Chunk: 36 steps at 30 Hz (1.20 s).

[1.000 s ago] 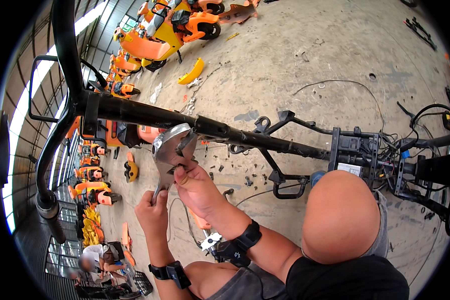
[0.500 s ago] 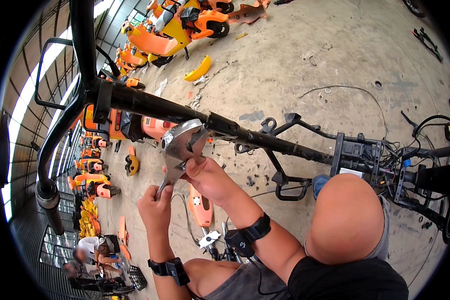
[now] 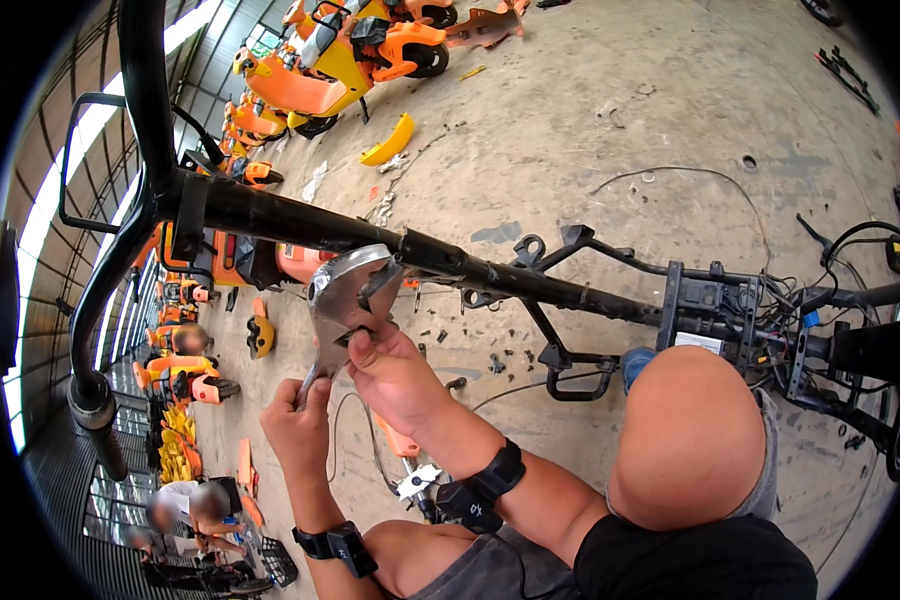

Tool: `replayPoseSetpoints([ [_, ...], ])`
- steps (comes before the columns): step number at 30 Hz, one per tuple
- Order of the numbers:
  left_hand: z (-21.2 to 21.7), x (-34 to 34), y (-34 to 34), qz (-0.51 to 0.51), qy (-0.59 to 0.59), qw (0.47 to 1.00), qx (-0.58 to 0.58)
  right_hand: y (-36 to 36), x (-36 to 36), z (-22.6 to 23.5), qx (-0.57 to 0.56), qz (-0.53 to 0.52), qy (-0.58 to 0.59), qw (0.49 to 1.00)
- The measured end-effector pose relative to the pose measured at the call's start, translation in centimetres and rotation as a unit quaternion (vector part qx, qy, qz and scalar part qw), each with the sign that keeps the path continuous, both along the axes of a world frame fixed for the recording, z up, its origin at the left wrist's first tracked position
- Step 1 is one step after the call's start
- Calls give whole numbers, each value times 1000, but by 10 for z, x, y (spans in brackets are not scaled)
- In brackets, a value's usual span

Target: The person assembles parts of a scooter frame, using an adjustable wrench to tighten components on the steering column and handling plastic housing pieces to fit them onto the frame.

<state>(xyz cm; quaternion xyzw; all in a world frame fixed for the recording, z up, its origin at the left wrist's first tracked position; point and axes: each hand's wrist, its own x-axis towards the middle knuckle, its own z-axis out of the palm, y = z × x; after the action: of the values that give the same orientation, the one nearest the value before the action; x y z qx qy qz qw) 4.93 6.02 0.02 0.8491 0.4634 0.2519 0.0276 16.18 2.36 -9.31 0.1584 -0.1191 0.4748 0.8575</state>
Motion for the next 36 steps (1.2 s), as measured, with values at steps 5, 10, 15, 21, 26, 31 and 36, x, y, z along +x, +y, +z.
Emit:
replayPoseSetpoints([
  [5,3,-4,-2,1,7,999,50,-3,-2,6,-11,4,10,1000],
  [10,8,0,-8,7,9,998,57,-1,1,3,-1,13,-9,1000],
  [15,5,2,-3,20,12,1000,15,-6,10,8,-8,19,-23,1000],
  [21,-1,-3,8,4,5,1000,-10,-8,8,12,0,14,-27,1000],
  [26,-8,5,8,-34,7,998,-50,-13,14,12,-12,2,-50,999],
  [31,-13,-13,19,-48,25,997,-56,-8,-3,16,-113,-34,-55,991],
  [36,-9,-3,9,-46,-3,997,-69,-14,4,23,-90,-37,-15,995],
])
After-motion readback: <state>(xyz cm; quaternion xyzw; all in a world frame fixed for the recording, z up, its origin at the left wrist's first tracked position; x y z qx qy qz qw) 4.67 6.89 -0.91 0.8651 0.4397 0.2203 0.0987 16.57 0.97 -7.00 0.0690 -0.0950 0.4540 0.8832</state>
